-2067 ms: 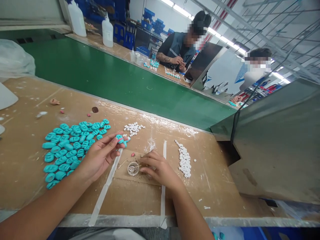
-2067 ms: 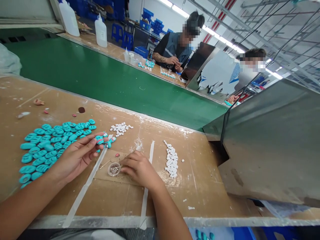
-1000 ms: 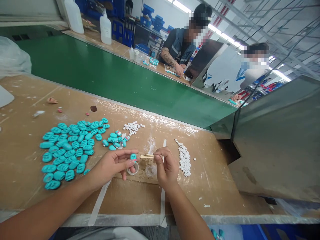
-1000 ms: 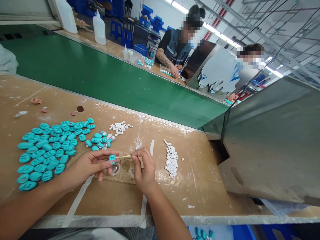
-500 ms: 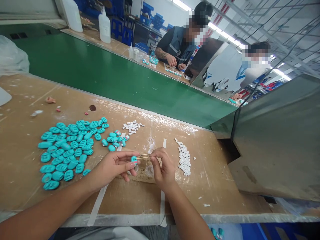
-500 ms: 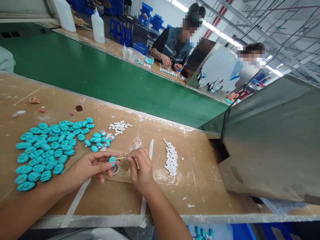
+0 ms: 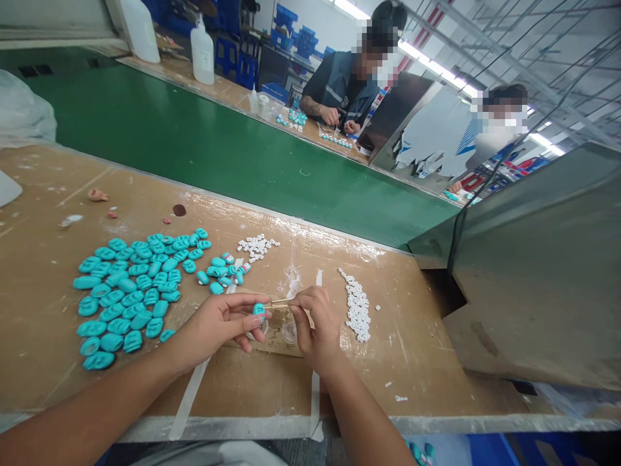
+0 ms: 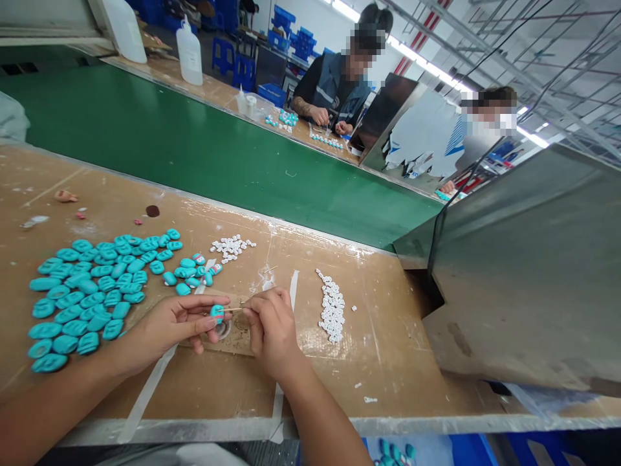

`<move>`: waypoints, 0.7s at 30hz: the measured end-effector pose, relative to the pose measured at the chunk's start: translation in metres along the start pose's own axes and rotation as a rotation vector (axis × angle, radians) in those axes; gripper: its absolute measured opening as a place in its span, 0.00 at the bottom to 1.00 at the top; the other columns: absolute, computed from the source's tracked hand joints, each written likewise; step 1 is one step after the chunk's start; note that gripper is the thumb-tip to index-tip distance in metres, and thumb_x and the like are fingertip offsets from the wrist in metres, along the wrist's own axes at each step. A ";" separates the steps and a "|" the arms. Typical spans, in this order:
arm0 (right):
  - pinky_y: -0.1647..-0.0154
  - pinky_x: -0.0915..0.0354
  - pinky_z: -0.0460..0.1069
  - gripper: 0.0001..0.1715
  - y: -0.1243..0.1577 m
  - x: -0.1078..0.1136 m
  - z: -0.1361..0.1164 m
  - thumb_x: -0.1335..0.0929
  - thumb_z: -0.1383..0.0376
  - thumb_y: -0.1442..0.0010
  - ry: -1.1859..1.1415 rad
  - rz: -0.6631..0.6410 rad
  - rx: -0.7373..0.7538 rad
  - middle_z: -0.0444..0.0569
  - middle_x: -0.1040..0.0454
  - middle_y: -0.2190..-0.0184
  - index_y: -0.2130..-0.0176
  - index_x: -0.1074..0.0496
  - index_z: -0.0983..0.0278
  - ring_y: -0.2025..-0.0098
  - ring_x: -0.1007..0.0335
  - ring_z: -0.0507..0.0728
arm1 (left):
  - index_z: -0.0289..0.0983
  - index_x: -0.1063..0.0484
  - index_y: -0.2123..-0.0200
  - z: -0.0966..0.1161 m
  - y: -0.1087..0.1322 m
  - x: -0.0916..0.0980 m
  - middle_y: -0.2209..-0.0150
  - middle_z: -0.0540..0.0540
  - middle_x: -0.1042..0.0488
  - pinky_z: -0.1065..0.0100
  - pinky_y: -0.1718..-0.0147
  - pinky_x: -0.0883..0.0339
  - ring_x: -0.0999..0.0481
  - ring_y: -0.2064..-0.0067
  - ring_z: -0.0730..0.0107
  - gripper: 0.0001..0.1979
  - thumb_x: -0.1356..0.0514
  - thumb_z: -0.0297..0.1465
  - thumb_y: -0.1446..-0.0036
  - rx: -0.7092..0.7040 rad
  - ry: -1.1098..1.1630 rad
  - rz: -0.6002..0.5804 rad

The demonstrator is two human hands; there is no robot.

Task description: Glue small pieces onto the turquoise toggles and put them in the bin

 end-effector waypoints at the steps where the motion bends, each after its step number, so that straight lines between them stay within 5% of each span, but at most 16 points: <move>1: 0.63 0.38 0.52 0.09 0.000 -0.001 -0.001 0.39 0.75 0.35 -0.007 -0.009 0.006 0.46 0.30 0.70 0.60 0.35 0.61 0.69 0.34 0.53 | 0.36 0.19 0.57 0.000 0.000 0.000 0.69 0.45 0.17 0.72 0.78 0.26 0.20 0.71 0.67 0.18 0.28 0.31 0.53 -0.002 0.003 -0.004; 15: 0.60 0.38 0.54 0.10 -0.003 0.013 0.002 0.38 0.75 0.35 0.023 0.006 0.014 0.46 0.29 0.70 0.59 0.34 0.60 0.68 0.33 0.54 | 0.36 0.19 0.60 0.014 -0.001 0.001 0.70 0.45 0.18 0.71 0.79 0.26 0.21 0.72 0.66 0.18 0.27 0.34 0.56 -0.069 -0.012 0.054; 21: 0.60 0.38 0.53 0.11 -0.007 -0.020 -0.012 0.39 0.72 0.33 0.065 -0.361 0.109 0.46 0.28 0.72 0.62 0.30 0.60 0.69 0.35 0.54 | 0.37 0.20 0.61 0.033 0.002 0.032 0.65 0.45 0.19 0.77 0.85 0.35 0.29 0.77 0.75 0.22 0.26 0.41 0.58 -0.199 0.129 0.287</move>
Point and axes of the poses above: each hand's wrist, its own y-axis away from the middle knuckle, its own x-axis out of the back of the hand, z = x × y, the point moved 10 cm from there along -y, towards the middle knuckle
